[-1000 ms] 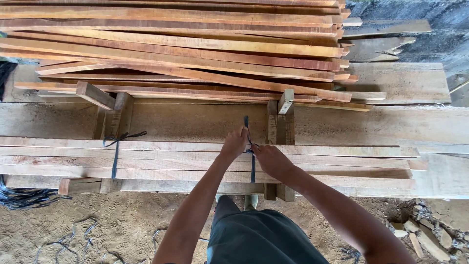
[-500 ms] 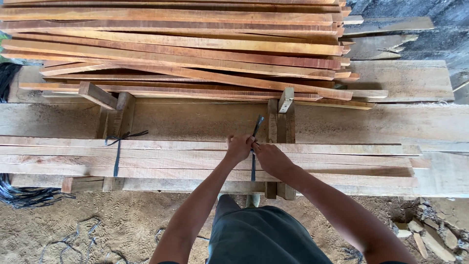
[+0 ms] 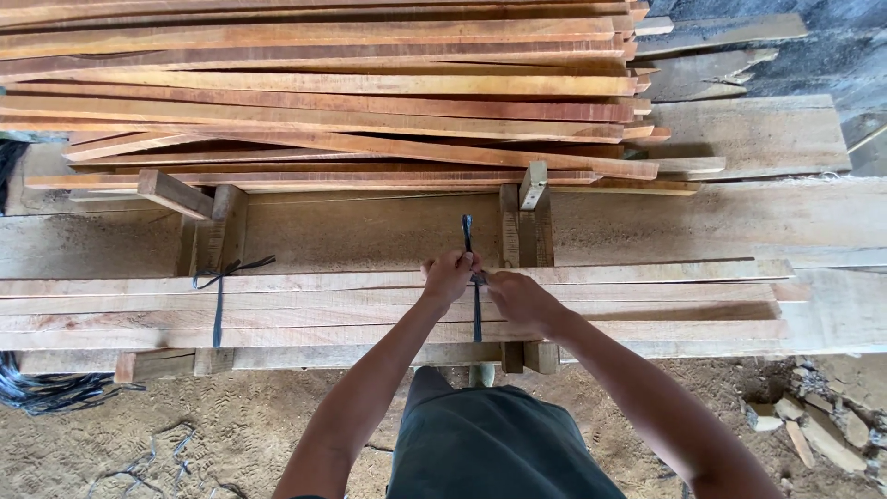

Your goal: Bundling several long wooden planks together using flexible black ties.

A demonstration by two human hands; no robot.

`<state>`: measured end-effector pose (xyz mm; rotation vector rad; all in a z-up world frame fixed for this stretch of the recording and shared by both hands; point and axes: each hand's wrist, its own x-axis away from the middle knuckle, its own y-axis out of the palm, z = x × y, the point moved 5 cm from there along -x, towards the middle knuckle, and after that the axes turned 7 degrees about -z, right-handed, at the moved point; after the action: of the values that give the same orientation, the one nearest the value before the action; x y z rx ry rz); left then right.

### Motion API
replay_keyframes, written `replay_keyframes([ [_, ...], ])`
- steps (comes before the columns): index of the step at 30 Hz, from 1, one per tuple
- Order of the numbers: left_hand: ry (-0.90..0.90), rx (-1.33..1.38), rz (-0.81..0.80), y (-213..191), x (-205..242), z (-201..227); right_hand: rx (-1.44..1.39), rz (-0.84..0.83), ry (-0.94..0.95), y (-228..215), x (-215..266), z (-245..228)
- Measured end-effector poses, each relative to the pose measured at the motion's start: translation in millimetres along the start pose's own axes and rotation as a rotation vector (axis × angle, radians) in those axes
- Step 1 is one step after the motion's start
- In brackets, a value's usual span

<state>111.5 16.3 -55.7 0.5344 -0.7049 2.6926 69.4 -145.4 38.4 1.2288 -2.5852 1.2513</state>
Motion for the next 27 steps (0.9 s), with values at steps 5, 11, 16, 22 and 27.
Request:
replay_keyframes([
  [5,0.044,-0.116,-0.052,-8.9,13.1,20.5,-0.250,0.208,-0.032,-13.3,11.6,3.9],
  [11,0.177,-0.119,-0.091,-8.3,3.4,10.3,-0.369,0.292,0.039,-40.3,9.9,-15.2],
  [16,0.309,-0.079,-0.072,-10.7,-13.7,-5.2,-0.351,0.244,0.058,-56.7,-12.7,-43.8],
  [22,0.392,-0.285,-0.092,-14.9,-18.1,-3.7,-0.193,0.194,0.082,-57.5,-53.1,-58.7],
  [27,0.478,-0.390,-0.069,-11.2,-17.6,-4.1,-0.043,0.189,0.106,-57.8,-89.1,-70.6],
])
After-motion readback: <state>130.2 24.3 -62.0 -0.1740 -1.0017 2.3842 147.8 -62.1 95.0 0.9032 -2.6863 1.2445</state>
